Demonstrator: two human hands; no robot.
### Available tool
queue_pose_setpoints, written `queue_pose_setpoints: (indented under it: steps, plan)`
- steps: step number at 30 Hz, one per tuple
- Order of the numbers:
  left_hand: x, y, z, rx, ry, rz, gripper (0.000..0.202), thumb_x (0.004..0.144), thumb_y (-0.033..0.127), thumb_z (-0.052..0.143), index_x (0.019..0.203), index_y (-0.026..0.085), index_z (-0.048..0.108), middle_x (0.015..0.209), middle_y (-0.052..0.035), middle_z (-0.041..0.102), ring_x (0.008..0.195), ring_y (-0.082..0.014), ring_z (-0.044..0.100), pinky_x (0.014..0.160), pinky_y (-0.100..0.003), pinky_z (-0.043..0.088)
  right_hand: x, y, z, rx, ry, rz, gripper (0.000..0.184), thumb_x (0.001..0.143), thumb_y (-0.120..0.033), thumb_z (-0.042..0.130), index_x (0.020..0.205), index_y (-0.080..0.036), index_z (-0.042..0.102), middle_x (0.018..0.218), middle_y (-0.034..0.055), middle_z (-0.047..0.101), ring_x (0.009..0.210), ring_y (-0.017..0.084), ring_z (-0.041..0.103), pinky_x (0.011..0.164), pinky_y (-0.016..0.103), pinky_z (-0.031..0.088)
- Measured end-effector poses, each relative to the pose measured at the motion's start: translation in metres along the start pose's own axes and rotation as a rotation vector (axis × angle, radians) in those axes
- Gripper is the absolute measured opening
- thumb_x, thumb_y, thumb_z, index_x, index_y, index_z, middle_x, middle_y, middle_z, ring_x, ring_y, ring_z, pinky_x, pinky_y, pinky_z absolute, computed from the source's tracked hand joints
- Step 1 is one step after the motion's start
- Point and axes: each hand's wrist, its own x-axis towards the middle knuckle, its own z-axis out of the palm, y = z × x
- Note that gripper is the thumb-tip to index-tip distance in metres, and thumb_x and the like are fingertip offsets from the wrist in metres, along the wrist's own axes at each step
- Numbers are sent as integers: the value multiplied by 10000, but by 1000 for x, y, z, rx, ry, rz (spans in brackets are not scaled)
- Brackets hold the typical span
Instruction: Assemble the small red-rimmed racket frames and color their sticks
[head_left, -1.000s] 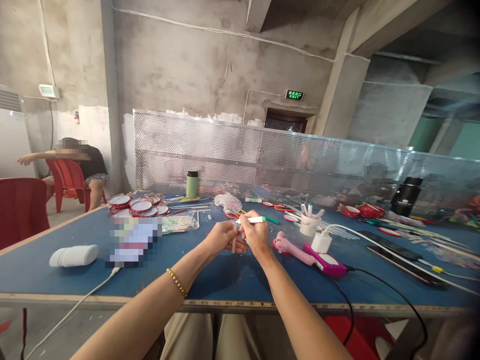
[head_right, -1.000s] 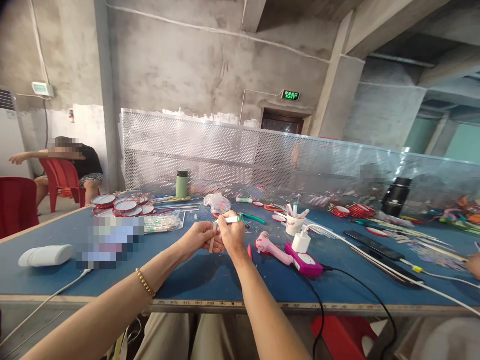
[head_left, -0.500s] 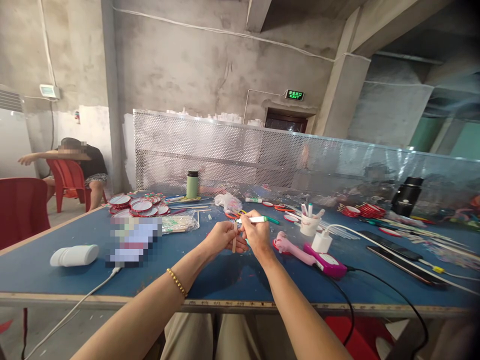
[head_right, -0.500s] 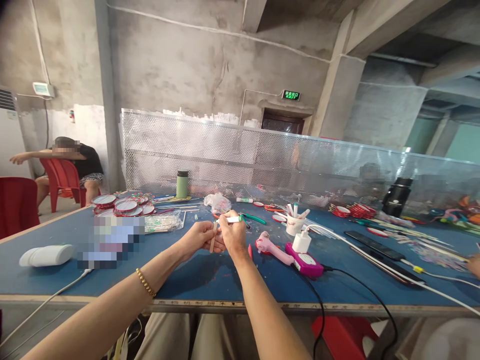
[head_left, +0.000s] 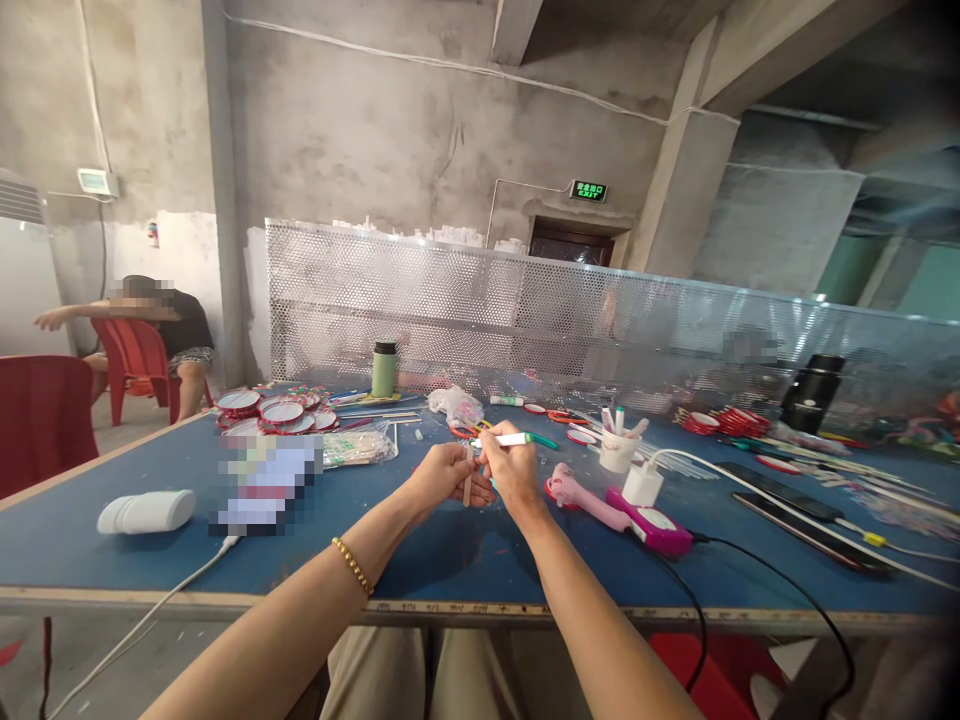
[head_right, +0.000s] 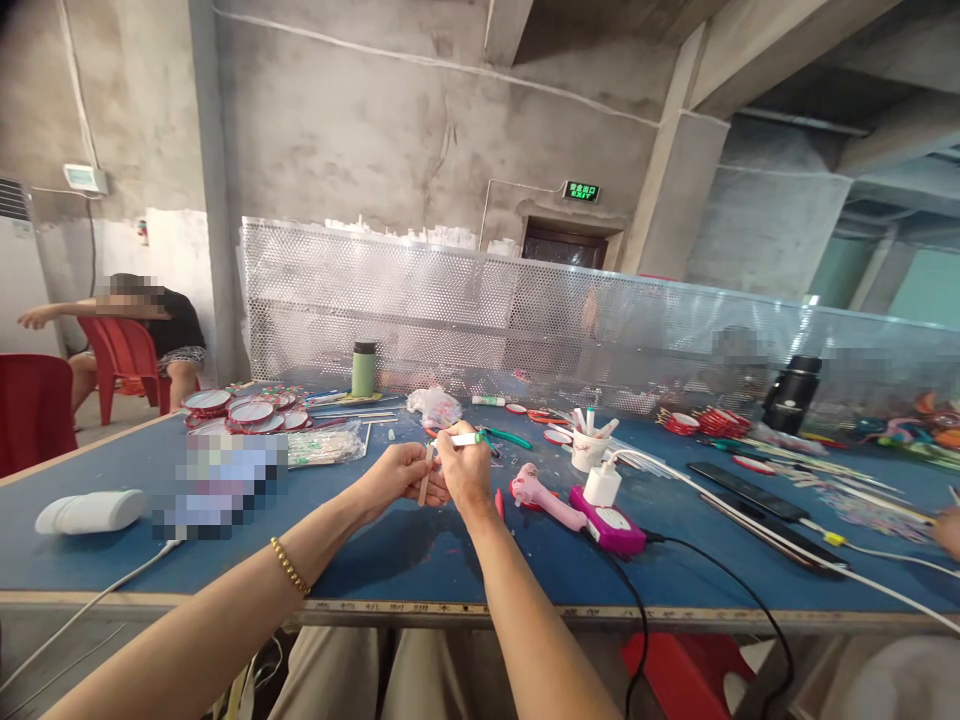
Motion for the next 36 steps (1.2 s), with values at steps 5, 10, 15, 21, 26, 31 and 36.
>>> queue_pose_setpoints:
  steps: [5,10,15,21,26,31,36]
  plan:
    - [-1,1,1,3,3,-5,266,812,364,680,786,141,537,697,-83,714,650,-208,726,674,-342,590,1,0,0,11,6,9,184,802,-336,544,669,-211,519,505,-44,549,385,101,472,413,215,361]
    - [-1,1,1,10,7,-13,235,827,338,664,794,136,548,706,-86,717,647,-206,726,665,-336,589,0,0,-1,-2,4,12,183,804,-333,542,671,-210,519,497,-47,544,378,101,469,403,213,354]
    - [0,0,0,12,7,-8,249,820,354,671,790,139,549,704,-85,718,648,-211,727,667,-339,588,0,2,0,5,10,8,186,800,-329,544,660,-210,514,493,-47,543,379,99,469,406,210,351]
    - [0,1,1,10,9,-12,231,824,339,664,791,141,549,699,-83,718,652,-213,729,668,-338,588,1,2,0,-7,7,7,177,796,-321,543,660,-209,520,497,-44,544,377,100,465,401,214,344]
    - [-1,1,1,4,10,-13,220,823,326,655,782,144,538,686,-85,715,644,-215,727,671,-345,586,1,1,0,24,15,24,170,794,-319,546,666,-209,521,497,-48,546,379,99,468,410,214,356]
    - [-1,0,1,11,-2,-7,277,797,383,683,780,149,536,687,-84,714,648,-218,725,671,-345,582,1,3,0,12,4,18,181,794,-327,549,659,-211,516,500,-49,543,382,99,470,407,213,352]
    - [1,-1,0,10,-2,-4,309,778,418,693,791,152,536,680,-75,713,646,-211,723,670,-341,583,1,2,0,-1,14,23,174,795,-326,540,667,-210,522,498,-51,535,380,98,461,403,210,350]
